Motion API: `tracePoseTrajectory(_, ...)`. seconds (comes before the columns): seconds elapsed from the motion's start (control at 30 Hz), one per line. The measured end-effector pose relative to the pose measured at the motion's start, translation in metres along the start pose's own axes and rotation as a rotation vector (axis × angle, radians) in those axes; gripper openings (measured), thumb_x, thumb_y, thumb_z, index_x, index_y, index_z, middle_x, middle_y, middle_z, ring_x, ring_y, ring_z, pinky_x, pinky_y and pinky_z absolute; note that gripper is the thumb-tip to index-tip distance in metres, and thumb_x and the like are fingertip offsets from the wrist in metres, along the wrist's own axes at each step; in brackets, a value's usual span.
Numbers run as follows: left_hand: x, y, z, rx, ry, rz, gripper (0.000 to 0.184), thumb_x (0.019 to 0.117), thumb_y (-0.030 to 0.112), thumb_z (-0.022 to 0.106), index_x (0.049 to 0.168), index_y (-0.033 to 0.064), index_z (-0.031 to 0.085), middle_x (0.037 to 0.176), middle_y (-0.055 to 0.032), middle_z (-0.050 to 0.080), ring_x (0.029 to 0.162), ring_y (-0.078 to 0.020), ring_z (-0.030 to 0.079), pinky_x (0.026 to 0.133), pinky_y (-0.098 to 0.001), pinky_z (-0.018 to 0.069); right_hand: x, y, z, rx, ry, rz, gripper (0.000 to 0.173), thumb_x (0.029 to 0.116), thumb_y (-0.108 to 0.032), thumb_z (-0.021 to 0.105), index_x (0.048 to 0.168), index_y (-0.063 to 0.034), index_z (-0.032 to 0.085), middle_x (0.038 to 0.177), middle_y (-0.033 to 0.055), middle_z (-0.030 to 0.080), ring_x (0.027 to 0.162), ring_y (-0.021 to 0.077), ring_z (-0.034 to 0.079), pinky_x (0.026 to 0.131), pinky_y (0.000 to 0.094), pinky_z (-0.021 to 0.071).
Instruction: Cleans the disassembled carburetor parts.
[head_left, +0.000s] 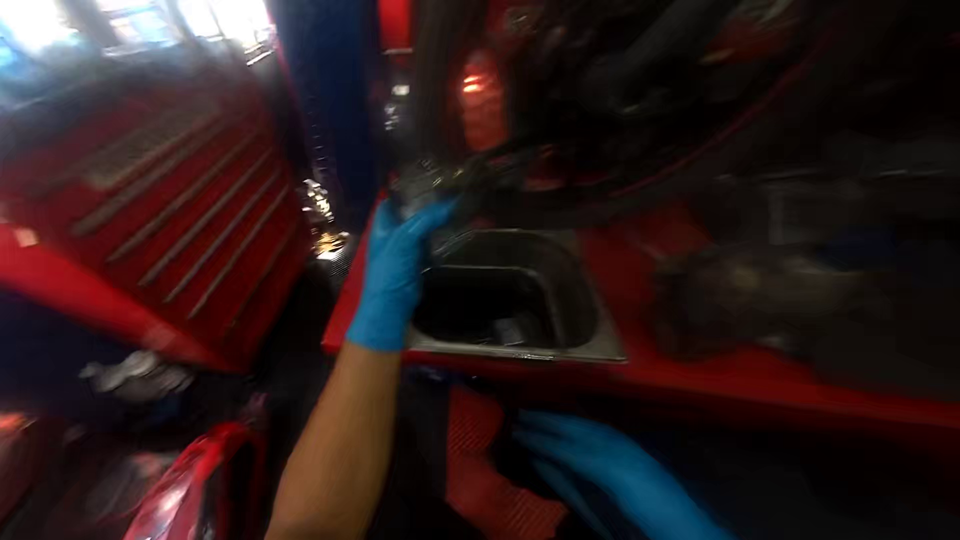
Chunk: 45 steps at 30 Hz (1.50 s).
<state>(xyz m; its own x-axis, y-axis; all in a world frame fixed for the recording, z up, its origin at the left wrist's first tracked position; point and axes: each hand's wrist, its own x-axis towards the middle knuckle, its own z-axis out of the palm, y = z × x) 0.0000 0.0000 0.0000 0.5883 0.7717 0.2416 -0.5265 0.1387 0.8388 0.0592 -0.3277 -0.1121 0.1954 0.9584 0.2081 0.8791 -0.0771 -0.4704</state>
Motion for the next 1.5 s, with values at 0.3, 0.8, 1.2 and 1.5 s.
tracePoseTrajectory(0.3,0.014,-0.03,-0.016,0.081,0.049,-0.097,0.045,0.096,0.029,0.072,0.132,0.006,0.056,0.108,-0.0108,0.07,0.092,-0.0194,0.071,0.081,-0.0386,0.0623,0.135,0.006,-0.067,0.224,0.355,0.011,0.017,0.0945,-0.026,0.069,0.109,-0.0245,0.079,0.106,-0.0097,0.072,0.097,0.0059,0.069,0.081,0.029,0.0622)
tracePoseTrajectory(0.8,0.01,-0.053,-0.021,0.001,0.137,-0.396,0.045,0.0939,0.014,0.071,0.135,0.0059,0.055,0.111,-0.0187,0.069,0.093,-0.0287,0.071,0.078,-0.0459,0.0614,0.181,0.036,-0.098,0.52,0.489,0.121,0.019,0.093,-0.013,0.072,0.109,-0.0163,0.081,0.103,-0.0017,0.077,0.087,0.0127,0.073,0.076,0.029,0.0638)
tracePoseTrajectory(1.2,-0.005,-0.07,0.007,0.43,0.148,-0.212,0.058,0.0866,0.02,0.08,0.136,0.0115,0.051,0.116,-0.0088,0.067,0.101,-0.0191,0.069,0.084,-0.0396,0.0609,0.192,0.041,-0.077,0.423,0.526,-0.038,0.016,0.091,-0.01,0.067,0.099,-0.0134,0.081,0.102,-0.0032,0.077,0.092,0.0087,0.073,0.081,0.0291,0.0644)
tracePoseTrajectory(1.5,-0.004,-0.073,0.005,0.472,0.146,-0.203,0.058,0.0852,0.019,0.081,0.135,0.0104,0.052,0.115,-0.0093,0.068,0.1,-0.0189,0.069,0.083,-0.0398,0.0609,0.193,0.047,-0.072,0.465,0.492,0.025,0.016,0.0917,-0.009,0.069,0.1,-0.0145,0.081,0.097,-0.0047,0.077,0.084,0.0078,0.072,0.074,0.0287,0.0633)
